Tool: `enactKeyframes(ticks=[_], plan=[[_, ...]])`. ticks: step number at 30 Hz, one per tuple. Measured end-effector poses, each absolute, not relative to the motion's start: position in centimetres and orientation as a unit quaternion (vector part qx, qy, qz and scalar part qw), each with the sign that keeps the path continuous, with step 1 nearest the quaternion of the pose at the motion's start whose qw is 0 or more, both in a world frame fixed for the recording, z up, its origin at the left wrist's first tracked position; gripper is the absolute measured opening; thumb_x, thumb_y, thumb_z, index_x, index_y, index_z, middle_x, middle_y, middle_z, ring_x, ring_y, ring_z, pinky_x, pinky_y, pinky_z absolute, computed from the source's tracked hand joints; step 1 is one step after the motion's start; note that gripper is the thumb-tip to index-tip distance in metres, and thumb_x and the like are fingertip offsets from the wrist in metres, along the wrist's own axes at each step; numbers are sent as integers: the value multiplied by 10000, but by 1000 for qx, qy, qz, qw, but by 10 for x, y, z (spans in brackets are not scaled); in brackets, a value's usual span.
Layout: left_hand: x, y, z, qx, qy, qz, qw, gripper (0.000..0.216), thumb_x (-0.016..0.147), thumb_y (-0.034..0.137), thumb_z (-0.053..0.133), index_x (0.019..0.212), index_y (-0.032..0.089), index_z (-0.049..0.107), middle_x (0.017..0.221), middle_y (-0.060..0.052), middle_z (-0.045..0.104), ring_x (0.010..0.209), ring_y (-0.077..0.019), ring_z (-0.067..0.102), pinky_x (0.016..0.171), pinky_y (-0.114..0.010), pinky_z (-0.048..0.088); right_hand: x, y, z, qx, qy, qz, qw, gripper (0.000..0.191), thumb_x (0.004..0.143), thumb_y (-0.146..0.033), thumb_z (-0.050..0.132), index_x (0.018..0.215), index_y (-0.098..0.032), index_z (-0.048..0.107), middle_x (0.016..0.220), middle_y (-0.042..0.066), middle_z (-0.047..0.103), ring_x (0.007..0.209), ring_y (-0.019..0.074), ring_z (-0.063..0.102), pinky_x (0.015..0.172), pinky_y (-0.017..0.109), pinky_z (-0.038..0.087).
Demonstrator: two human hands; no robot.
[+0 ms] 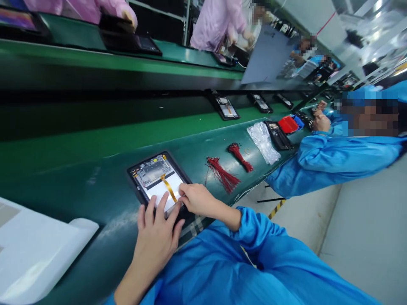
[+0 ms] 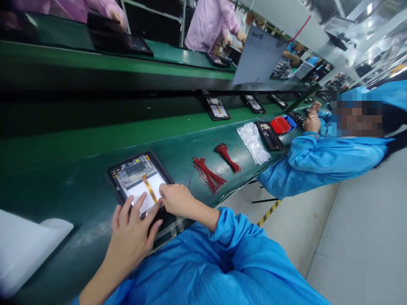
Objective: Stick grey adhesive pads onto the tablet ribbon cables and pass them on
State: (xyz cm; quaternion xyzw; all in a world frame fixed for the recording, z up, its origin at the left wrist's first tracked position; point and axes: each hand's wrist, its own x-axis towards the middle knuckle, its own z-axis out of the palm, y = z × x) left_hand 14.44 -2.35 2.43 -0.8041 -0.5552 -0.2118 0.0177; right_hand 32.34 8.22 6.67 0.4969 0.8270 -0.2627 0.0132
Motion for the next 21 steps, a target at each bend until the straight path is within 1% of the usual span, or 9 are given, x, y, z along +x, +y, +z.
enactKeyframes(ticks=[2, 4, 7, 8, 10, 12, 14, 17, 21], plan=[[152, -16, 23, -810, -546, -212, 24, 384, 1030, 315, 654, 1370, 197, 786, 1620, -229, 542, 1490, -507, 477, 1203, -735, 405, 326, 87, 67, 481, 835, -267, 8, 82, 1033, -219, 587, 1086, -224, 650, 1009, 54, 812, 895, 216, 752, 713, 283, 369], [156, -12, 21, -812, -546, -206, 21, 377, 1035, 319, 648, 1362, 200, 791, 1611, -221, 558, 1490, -490, 486, 1218, -718, 397, 328, 88, 67, 472, 837, -277, 4, 99, 1030, -200, 569, 1081, -216, 652, 966, 44, 798, 855, 199, 733, 707, 271, 368], [148, -20, 20, -809, -554, -195, -7, 430, 1046, 327, 638, 1459, 262, 741, 1654, -193, 525, 1525, -480, 459, 1252, -730, 342, 337, 83, 64, 465, 828, -312, -16, 138, 1045, -189, 518, 1091, -196, 648, 919, 36, 760, 818, 175, 698, 732, 256, 405], [142, -26, 20, -806, -559, -194, -23, 455, 1050, 335, 638, 1496, 290, 715, 1679, -183, 498, 1548, -482, 433, 1264, -741, 315, 342, 81, 61, 458, 827, -323, -40, 155, 1050, -187, 502, 1100, -189, 649, 915, 35, 747, 815, 168, 687, 748, 254, 424], [129, -38, 21, -795, -573, -194, -53, 487, 1055, 353, 638, 1540, 325, 676, 1719, -174, 444, 1594, -492, 368, 1279, -764, 268, 353, 75, 52, 432, 835, -317, -128, 192, 1057, -192, 484, 1110, -175, 667, 942, 49, 730, 831, 163, 670, 779, 262, 462], [118, -49, 23, -786, -585, -185, -75, 497, 1057, 371, 642, 1551, 326, 665, 1735, -178, 412, 1621, -504, 314, 1283, -774, 252, 365, 67, 41, 400, 852, -262, -211, 254, 1061, -191, 470, 1127, -171, 714, 998, 80, 716, 883, 178, 654, 803, 285, 490], [112, -55, 25, -785, -589, -174, -83, 506, 1054, 387, 651, 1554, 315, 661, 1741, -184, 393, 1629, -509, 290, 1284, -775, 256, 375, 59, 31, 362, 880, -188, -244, 324, 1048, -166, 463, 1165, -181, 765, 1030, 103, 696, 930, 205, 625, 807, 314, 502], [112, -56, 24, -802, -568, -168, -83, 512, 1050, 401, 665, 1558, 339, 650, 1755, -159, 373, 1640, -489, 276, 1296, -759, 257, 384, 50, 21, 321, 914, -124, -214, 396, 1021, -148, 485, 1254, -216, 798, 1054, 115, 681, 967, 239, 574, 817, 357, 518], [107, -55, 20, -818, -546, -166, -71, 525, 1051, 402, 676, 1573, 371, 627, 1746, -143, 387, 1642, -464, 289, 1303, -725, 280, 388, 48, 14, 317, 924, -136, -167, 442, 1028, -163, 496, 1331, -282, 794, 1122, 118, 678, 995, 250, 541, 878, 405, 544]])
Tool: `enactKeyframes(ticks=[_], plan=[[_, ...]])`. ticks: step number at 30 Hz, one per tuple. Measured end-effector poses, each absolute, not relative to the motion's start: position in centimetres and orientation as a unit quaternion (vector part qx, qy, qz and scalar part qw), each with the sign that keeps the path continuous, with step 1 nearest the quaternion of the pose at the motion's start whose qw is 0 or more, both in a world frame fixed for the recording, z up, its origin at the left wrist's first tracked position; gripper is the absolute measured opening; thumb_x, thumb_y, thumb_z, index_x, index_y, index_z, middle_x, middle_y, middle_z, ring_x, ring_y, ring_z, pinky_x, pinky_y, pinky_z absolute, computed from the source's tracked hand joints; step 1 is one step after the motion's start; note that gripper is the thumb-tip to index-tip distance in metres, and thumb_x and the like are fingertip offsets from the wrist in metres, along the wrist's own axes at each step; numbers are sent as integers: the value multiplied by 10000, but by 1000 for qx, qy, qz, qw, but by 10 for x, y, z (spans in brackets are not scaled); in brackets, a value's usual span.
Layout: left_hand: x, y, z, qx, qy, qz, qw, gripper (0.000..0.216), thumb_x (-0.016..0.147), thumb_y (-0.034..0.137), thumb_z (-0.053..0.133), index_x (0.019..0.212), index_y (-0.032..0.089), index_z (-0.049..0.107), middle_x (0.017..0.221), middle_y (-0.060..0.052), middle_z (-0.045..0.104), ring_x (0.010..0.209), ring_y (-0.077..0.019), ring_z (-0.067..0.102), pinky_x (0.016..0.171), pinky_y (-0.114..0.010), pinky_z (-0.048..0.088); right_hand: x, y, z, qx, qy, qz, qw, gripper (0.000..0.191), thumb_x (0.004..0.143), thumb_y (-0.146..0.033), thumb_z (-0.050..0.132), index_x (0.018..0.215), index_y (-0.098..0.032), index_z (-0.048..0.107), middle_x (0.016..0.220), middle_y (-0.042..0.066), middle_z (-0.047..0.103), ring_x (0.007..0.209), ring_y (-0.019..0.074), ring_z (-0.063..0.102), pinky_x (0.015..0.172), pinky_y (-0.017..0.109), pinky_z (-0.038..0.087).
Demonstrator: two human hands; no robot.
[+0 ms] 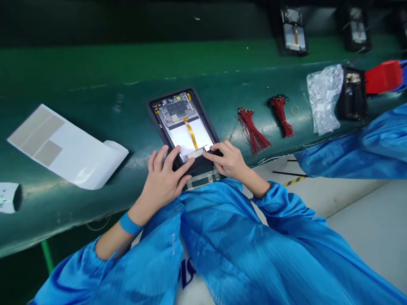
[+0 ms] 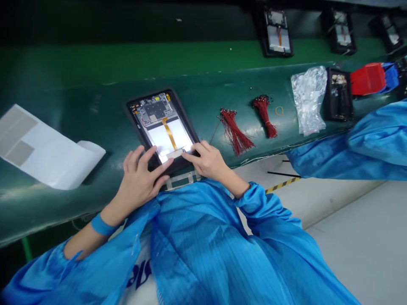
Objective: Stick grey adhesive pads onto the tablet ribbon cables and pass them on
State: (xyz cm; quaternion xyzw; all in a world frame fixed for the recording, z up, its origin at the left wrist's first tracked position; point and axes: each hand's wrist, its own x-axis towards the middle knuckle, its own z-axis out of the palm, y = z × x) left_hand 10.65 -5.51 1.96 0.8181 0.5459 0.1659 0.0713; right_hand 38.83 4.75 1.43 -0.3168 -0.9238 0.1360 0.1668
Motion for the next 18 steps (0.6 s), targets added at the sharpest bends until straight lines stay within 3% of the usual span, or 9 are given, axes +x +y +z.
enactKeyframes(ticks=[5, 9, 13, 16, 18], plan=[[103, -54, 20, 817, 548, 160, 83, 540, 1044, 388, 686, 1579, 401, 616, 1753, -125, 389, 1647, -460, 281, 1309, -726, 261, 385, 45, 13, -313, -920, 146, 187, 448, 1040, -145, 479, 1305, -292, 810, 1128, 116, 683, 994, 250, 512, 876, 403, 538], [120, -43, 20, 833, 521, 172, 72, 524, 1048, 397, 683, 1568, 347, 638, 1749, -140, 403, 1631, -462, 309, 1309, -708, 268, 387, 56, 19, -301, -897, 214, 242, 399, 1061, -142, 459, 1229, -248, 804, 1081, 96, 700, 990, 223, 579, 871, 373, 538], [125, -39, 20, 842, 511, 167, 39, 488, 1057, 357, 674, 1541, 296, 670, 1737, -162, 417, 1610, -471, 344, 1302, -691, 290, 411, 90, 27, -469, -804, 189, 312, 244, 1034, -141, 489, 1084, -187, 723, 998, 85, 715, 954, 220, 648, 898, 388, 538], [117, -43, 20, 836, 522, 164, 32, 481, 1050, 326, 682, 1530, 294, 685, 1728, -174, 418, 1600, -485, 359, 1295, -691, 302, 425, 114, 29, -598, -755, 94, 253, 109, 975, -170, 572, 895, -200, 640, 911, 84, 667, 917, 254, 612, 893, 417, 521], [111, -45, 20, 831, 530, 163, 41, 488, 1043, 323, 691, 1531, 306, 687, 1735, -183, 396, 1600, -502, 352, 1288, -703, 305, 425, 122, 27, -633, -749, 58, 189, 141, 975, -259, 638, 847, -208, 608, 945, 107, 671, 975, 291, 604, 930, 451, 514]])
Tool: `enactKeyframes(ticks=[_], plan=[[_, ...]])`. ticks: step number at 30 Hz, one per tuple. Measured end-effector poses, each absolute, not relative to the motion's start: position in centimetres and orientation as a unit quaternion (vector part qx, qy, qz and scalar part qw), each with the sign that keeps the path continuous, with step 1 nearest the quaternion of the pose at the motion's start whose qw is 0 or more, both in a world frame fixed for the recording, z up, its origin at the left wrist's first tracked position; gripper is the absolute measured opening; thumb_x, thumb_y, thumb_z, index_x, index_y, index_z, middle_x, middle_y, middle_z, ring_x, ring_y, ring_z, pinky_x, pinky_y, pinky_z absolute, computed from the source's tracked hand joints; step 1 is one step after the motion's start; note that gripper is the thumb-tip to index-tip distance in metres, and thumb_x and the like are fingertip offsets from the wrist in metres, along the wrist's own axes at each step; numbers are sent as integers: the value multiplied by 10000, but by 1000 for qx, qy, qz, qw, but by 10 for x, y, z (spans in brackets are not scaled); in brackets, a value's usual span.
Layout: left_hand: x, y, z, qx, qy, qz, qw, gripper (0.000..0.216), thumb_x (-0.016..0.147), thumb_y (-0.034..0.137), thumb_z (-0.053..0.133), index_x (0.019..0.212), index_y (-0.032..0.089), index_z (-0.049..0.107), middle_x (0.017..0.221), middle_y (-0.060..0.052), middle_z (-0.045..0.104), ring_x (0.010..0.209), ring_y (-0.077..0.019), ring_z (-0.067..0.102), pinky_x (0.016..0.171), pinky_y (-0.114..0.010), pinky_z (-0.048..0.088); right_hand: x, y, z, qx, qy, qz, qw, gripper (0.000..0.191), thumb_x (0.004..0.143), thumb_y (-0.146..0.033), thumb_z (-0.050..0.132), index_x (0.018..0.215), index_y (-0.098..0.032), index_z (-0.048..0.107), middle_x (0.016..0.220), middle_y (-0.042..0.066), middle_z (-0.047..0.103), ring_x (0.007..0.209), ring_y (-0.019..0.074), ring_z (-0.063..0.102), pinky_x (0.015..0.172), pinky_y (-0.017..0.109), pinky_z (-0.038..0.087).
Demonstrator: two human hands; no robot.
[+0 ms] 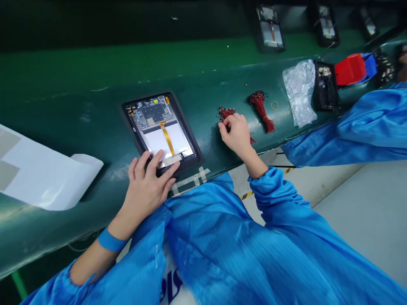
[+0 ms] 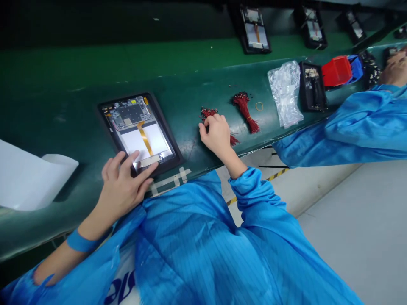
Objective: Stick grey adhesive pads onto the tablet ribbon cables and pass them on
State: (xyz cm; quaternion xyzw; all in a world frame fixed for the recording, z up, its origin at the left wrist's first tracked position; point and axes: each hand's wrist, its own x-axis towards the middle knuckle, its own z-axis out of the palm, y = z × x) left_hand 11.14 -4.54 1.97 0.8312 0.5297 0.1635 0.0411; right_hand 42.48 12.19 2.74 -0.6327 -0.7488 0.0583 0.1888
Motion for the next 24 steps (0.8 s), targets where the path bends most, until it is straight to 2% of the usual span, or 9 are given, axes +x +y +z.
enactKeyframes(ticks=[2, 5, 8, 12, 16, 20, 24], plan=[[109, -47, 20, 828, 535, 161, 54, 501, 1041, 321, 690, 1541, 310, 679, 1742, -196, 371, 1599, -522, 341, 1276, -723, 308, 418, 124, 26, -651, -744, 48, 142, 151, 984, -306, 661, 889, -195, 622, 1045, 144, 694, 1064, 331, 607, 965, 481, 507], [112, -50, 20, 823, 540, 161, 68, 503, 1046, 306, 666, 1548, 278, 674, 1735, -222, 359, 1590, -542, 337, 1252, -746, 328, 409, 126, 26, -668, -736, 64, 89, 94, 1007, -210, 574, 995, -168, 657, 1157, 179, 711, 1150, 358, 614, 1001, 498, 488], [115, -53, 20, 818, 542, 180, 67, 497, 1042, 286, 656, 1535, 224, 674, 1716, -248, 363, 1584, -551, 334, 1233, -747, 360, 407, 130, 30, -666, -738, 82, 62, 186, 1015, -159, 488, 1021, -157, 674, 1167, 187, 722, 1151, 350, 628, 1018, 490, 464], [115, -53, 22, 812, 532, 236, 48, 487, 1028, 230, 655, 1509, 153, 648, 1673, -283, 403, 1594, -531, 334, 1246, -705, 376, 406, 135, 39, -650, -750, 114, 43, 170, 985, -165, 500, 967, -152, 669, 1111, 202, 728, 1099, 338, 637, 996, 464, 451], [112, -47, 22, 799, 526, 290, 28, 492, 1019, 190, 648, 1508, 165, 603, 1660, -279, 421, 1596, -514, 348, 1273, -671, 347, 405, 140, 45, -631, -766, 103, 65, 91, 924, -147, 548, 877, -187, 615, 1021, 170, 719, 1021, 302, 633, 955, 405, 466], [108, -44, 22, 780, 533, 327, 36, 434, 1035, 197, 607, 1469, 184, 599, 1656, -259, 427, 1595, -495, 355, 1286, -663, 316, 414, 139, 49, -623, -767, 106, 112, 91, 957, -152, 490, 927, -212, 552, 1079, 155, 695, 1046, 274, 629, 943, 355, 472], [103, -43, 19, 777, 533, 331, 35, 427, 1041, 215, 586, 1467, 215, 585, 1627, -232, 460, 1567, -472, 388, 1260, -657, 339, 423, 135, 48, -630, -749, 142, 149, 164, 1044, -177, 364, 1074, -214, 520, 922, 73, 697, 806, 225, 661, 764, 306, 462]])
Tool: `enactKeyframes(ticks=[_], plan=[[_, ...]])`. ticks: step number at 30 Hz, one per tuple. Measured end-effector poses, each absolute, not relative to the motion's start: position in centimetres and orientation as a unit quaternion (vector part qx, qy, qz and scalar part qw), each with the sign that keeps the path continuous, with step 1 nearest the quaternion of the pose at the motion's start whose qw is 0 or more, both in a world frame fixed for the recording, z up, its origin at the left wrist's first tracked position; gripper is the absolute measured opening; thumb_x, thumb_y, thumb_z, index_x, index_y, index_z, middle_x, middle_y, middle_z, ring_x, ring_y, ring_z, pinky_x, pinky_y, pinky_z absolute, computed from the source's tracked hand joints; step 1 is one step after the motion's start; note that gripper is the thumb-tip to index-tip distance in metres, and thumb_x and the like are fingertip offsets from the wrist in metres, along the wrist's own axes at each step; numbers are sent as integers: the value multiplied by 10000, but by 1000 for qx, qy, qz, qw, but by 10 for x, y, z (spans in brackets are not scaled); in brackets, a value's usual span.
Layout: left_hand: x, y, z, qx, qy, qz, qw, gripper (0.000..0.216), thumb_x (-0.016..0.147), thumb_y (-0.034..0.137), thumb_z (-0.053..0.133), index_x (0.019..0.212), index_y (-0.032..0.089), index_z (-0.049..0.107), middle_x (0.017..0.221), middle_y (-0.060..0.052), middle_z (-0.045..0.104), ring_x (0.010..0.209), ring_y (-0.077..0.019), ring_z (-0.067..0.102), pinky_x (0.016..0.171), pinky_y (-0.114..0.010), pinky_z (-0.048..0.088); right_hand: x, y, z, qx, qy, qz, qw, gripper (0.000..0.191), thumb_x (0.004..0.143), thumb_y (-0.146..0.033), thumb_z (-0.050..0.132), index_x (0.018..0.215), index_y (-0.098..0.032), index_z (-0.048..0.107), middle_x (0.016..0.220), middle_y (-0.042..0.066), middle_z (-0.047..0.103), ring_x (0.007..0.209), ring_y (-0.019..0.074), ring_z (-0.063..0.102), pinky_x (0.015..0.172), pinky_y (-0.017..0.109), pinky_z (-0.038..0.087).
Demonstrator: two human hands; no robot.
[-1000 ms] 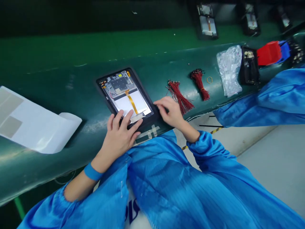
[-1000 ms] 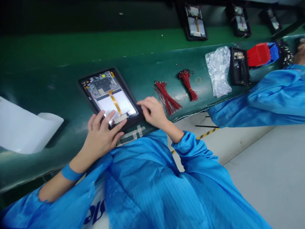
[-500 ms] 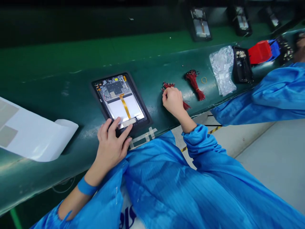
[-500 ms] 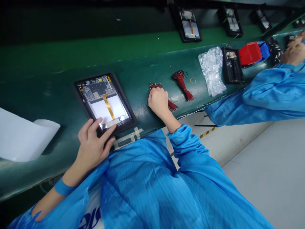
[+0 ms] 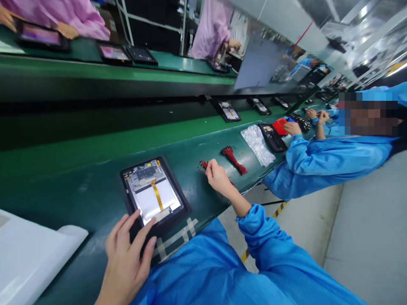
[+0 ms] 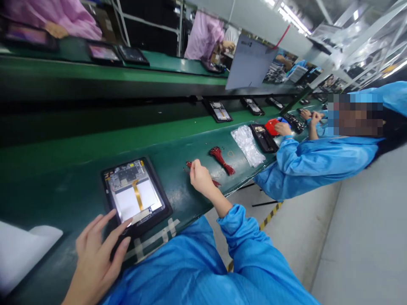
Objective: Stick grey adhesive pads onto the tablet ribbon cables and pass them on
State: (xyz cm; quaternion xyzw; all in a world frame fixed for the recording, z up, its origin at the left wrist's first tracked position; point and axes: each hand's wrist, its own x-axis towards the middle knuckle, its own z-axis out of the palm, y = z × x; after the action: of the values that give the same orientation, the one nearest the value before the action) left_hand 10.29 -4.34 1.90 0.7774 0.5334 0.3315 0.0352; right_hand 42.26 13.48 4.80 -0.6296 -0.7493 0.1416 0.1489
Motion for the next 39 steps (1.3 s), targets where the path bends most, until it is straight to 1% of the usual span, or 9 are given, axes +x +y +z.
enactKeyframes(ticks=[6, 11, 14, 16, 21, 27, 30, 33, 39], plan=[[94, -37, 4, 775, 533, 337, 25, 442, 1026, 247, 597, 1468, 254, 598, 1647, -192, 464, 1550, -443, 406, 1242, -644, 373, 420, 136, 46, -616, -747, 149, 202, 244, 987, -115, 496, 1188, -241, 553, 847, -4, 745, 768, 198, 719, 720, 257, 452], [96, -39, 7, 779, 526, 341, 21, 413, 1026, 231, 613, 1439, 236, 623, 1634, -199, 476, 1557, -442, 404, 1253, -652, 360, 419, 134, 58, -609, -751, 129, 219, 139, 1009, -160, 515, 936, -241, 602, 859, 41, 724, 795, 205, 668, 744, 279, 425], [104, -46, 20, 768, 544, 336, 43, 344, 1035, 214, 616, 1375, 199, 660, 1622, -212, 479, 1571, -451, 383, 1241, -649, 374, 418, 130, 66, -598, -756, 138, 227, 191, 1046, -209, 462, 925, -226, 609, 1007, 89, 701, 922, 212, 637, 823, 301, 431], [111, -49, 29, 758, 556, 334, 62, 300, 1034, 217, 626, 1324, 183, 693, 1590, -210, 513, 1545, -441, 415, 1227, -640, 391, 414, 125, 68, -559, -775, 169, 242, 181, 1032, -205, 474, 923, -220, 618, 965, 73, 672, 899, 200, 608, 835, 303, 436], [130, -42, 53, 695, 594, 373, 155, 193, 1035, 236, 601, 1112, 192, 773, 1162, -125, 731, 1129, -283, 659, 1033, -459, 524, 388, 102, 70, -337, -836, 311, 302, 171, 1062, -228, 536, 959, -202, 670, 863, 26, 657, 760, 155, 563, 733, 284, 435], [143, -26, 78, 569, 603, 403, 387, 235, 995, 357, 642, 1057, 172, 774, 814, -26, 707, 704, -150, 587, 692, -269, 484, 360, 77, 73, -250, -888, 314, 223, 213, 1093, -200, 484, 999, -208, 676, 945, 53, 658, 875, 181, 594, 778, 295, 437], [146, -24, 82, 542, 601, 416, 414, 241, 946, 396, 695, 968, 165, 762, 724, -6, 656, 640, -129, 530, 624, -244, 430, 357, 75, 74, -258, -917, 248, 179, 235, 1104, -232, 467, 1015, -220, 684, 959, 65, 642, 914, 205, 586, 774, 312, 417], [148, -25, 80, 529, 620, 418, 403, 198, 924, 351, 693, 887, 163, 744, 684, 2, 623, 615, -119, 499, 598, -234, 396, 357, 73, 74, -248, -922, 230, 187, 239, 1112, -235, 456, 1027, -216, 679, 980, 72, 654, 933, 207, 597, 778, 317, 422], [149, -22, 73, 451, 600, 433, 499, 277, 935, 421, 721, 861, 155, 710, 711, -18, 642, 611, -117, 516, 592, -240, 401, 351, 65, 78, -230, -859, 357, 285, 129, 1070, -214, 553, 978, -213, 643, 907, 34, 658, 775, 147, 569, 705, 280, 433]])
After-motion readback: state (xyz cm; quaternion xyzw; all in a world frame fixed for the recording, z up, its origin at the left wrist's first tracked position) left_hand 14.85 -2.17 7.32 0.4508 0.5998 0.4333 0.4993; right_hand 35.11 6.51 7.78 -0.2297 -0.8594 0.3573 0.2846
